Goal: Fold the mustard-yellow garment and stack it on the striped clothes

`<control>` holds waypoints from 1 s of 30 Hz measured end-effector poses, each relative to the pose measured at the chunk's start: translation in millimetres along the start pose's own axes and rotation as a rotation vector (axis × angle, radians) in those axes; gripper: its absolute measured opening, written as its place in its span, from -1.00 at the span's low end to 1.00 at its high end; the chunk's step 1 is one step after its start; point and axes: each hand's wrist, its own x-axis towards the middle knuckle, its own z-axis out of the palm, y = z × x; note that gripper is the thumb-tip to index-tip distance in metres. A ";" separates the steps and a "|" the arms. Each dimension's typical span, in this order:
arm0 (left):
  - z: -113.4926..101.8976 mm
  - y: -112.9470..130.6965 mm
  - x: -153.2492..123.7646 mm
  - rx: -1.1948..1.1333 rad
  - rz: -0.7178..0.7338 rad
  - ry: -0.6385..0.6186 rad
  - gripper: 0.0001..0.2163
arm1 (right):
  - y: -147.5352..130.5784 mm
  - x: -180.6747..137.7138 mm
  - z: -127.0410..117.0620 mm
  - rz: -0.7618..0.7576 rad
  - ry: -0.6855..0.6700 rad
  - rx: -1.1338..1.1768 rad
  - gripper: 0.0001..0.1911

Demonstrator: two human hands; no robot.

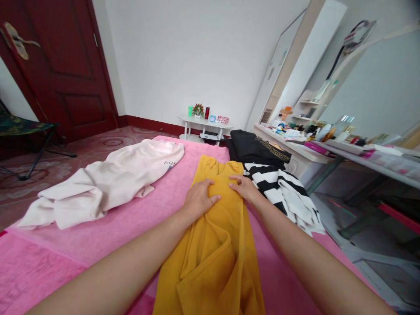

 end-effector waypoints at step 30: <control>-53.5 13.4 -44.9 -0.059 0.746 -0.436 -0.53 | -55.9 -195.0 -41.4 -0.699 -0.459 -0.458 -0.65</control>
